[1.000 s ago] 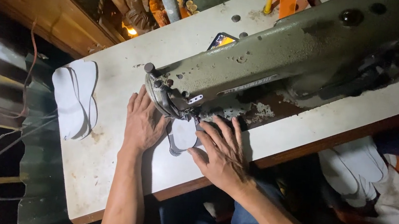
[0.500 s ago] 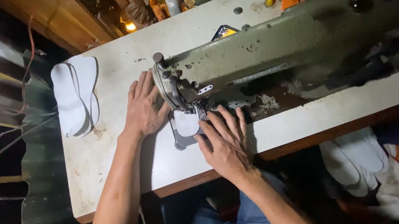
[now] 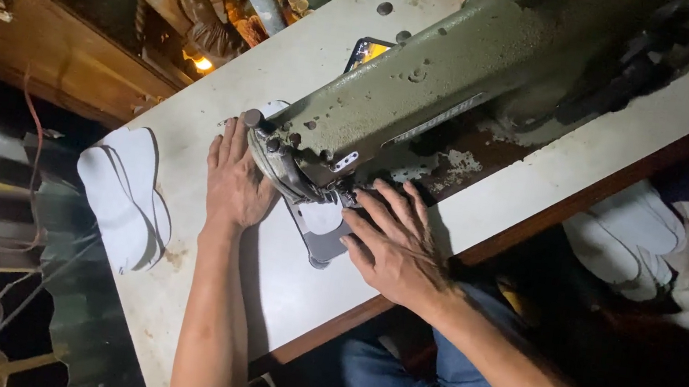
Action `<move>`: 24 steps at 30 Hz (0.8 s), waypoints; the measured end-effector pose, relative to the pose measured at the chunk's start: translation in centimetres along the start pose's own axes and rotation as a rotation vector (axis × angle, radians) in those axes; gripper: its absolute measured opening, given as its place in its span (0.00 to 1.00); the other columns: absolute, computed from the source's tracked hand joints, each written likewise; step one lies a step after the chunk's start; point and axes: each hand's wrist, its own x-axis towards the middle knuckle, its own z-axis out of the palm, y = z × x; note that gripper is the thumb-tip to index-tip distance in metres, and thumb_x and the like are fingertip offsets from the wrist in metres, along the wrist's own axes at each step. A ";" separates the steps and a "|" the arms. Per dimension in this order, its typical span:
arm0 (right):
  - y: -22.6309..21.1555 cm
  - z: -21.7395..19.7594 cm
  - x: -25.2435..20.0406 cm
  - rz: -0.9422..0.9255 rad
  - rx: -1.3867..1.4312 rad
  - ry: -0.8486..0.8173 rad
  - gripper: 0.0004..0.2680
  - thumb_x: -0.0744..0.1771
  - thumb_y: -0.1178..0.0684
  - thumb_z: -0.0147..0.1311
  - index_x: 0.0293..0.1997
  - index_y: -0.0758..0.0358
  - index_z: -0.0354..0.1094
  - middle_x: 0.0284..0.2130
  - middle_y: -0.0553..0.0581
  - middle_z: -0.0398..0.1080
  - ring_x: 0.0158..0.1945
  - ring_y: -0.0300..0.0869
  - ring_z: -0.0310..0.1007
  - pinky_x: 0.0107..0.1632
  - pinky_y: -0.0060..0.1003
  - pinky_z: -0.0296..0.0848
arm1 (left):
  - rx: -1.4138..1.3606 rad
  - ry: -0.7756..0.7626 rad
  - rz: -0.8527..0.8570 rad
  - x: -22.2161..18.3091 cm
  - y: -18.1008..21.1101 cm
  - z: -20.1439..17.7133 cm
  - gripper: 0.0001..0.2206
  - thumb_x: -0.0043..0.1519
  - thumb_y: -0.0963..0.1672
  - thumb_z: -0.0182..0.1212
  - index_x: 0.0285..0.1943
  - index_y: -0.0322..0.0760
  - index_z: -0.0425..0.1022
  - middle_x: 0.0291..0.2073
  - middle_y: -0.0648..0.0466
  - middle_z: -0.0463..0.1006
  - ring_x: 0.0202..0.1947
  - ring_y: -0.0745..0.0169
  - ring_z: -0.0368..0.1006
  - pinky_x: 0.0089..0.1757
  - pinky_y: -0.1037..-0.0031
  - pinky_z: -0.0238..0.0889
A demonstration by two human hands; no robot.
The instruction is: The person is using an industrial sewing machine to stitch the edges of white shoe insoles.
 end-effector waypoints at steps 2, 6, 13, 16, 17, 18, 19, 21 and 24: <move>0.1 -0.1 0.1 -0.006 0.001 -0.010 0.11 0.69 0.45 0.53 0.53 0.55 0.76 0.54 0.61 0.72 0.68 0.58 0.63 0.71 0.62 0.51 | -0.040 0.013 -0.017 -0.1 0.2 -0.3 0.34 0.67 0.60 0.34 0.81 0.48 0.53 0.80 0.50 0.48 0.80 0.51 0.40 0.71 0.54 0.33; 0.0 -0.6 0.2 -0.011 -0.005 -0.019 0.12 0.69 0.44 0.52 0.54 0.54 0.75 0.55 0.61 0.72 0.68 0.58 0.63 0.71 0.63 0.51 | -0.039 0.003 -0.072 -0.3 0.5 -0.2 0.33 0.67 0.59 0.36 0.80 0.50 0.54 0.80 0.52 0.48 0.80 0.53 0.40 0.72 0.55 0.33; 0.1 -1.2 0.5 -0.007 0.012 -0.090 0.14 0.69 0.42 0.51 0.56 0.56 0.74 0.57 0.63 0.71 0.70 0.58 0.60 0.72 0.64 0.45 | -0.100 0.064 -0.240 -2.1 0.8 -0.1 0.31 0.67 0.60 0.41 0.77 0.50 0.57 0.79 0.51 0.52 0.78 0.50 0.44 0.71 0.54 0.37; 0.4 -1.4 0.4 0.000 0.030 -0.123 0.16 0.69 0.40 0.50 0.57 0.58 0.73 0.58 0.64 0.70 0.71 0.60 0.57 0.73 0.65 0.42 | -0.092 0.088 -0.292 -3.5 1.1 0.1 0.29 0.68 0.58 0.41 0.76 0.49 0.58 0.78 0.51 0.54 0.78 0.51 0.47 0.71 0.54 0.38; 0.5 -1.5 0.4 0.007 0.022 -0.138 0.17 0.69 0.39 0.49 0.57 0.60 0.73 0.59 0.65 0.69 0.71 0.61 0.57 0.73 0.65 0.41 | -0.094 0.101 -0.307 -3.9 1.3 -0.1 0.28 0.70 0.57 0.40 0.76 0.47 0.59 0.77 0.51 0.55 0.78 0.51 0.48 0.71 0.54 0.39; 0.5 -1.6 0.3 0.003 0.035 -0.136 0.17 0.69 0.39 0.49 0.57 0.60 0.73 0.59 0.65 0.69 0.71 0.61 0.57 0.73 0.65 0.41 | -0.083 0.101 -0.315 -4.6 1.5 -0.3 0.28 0.70 0.57 0.40 0.76 0.47 0.59 0.77 0.51 0.55 0.78 0.51 0.48 0.71 0.54 0.39; 0.5 -1.6 0.3 0.012 0.050 -0.131 0.17 0.70 0.39 0.48 0.57 0.61 0.73 0.59 0.66 0.69 0.71 0.62 0.56 0.73 0.66 0.39 | -0.096 0.101 -0.331 -5.1 1.8 -0.6 0.28 0.69 0.56 0.41 0.77 0.46 0.59 0.77 0.49 0.55 0.77 0.49 0.48 0.71 0.52 0.40; 0.8 -1.6 0.1 0.024 0.076 -0.119 0.18 0.70 0.39 0.48 0.57 0.62 0.73 0.59 0.68 0.68 0.71 0.63 0.56 0.73 0.67 0.38 | -0.096 0.101 -0.346 -6.2 2.4 -0.9 0.28 0.69 0.56 0.41 0.77 0.45 0.58 0.77 0.48 0.56 0.77 0.48 0.48 0.71 0.51 0.40; 1.3 -1.4 -0.2 0.036 0.100 -0.098 0.19 0.70 0.39 0.48 0.58 0.63 0.72 0.60 0.68 0.67 0.72 0.64 0.55 0.73 0.68 0.36 | -0.099 0.095 -0.414 -7.8 3.3 -1.1 0.30 0.70 0.58 0.37 0.78 0.46 0.58 0.77 0.48 0.56 0.78 0.48 0.47 0.71 0.51 0.40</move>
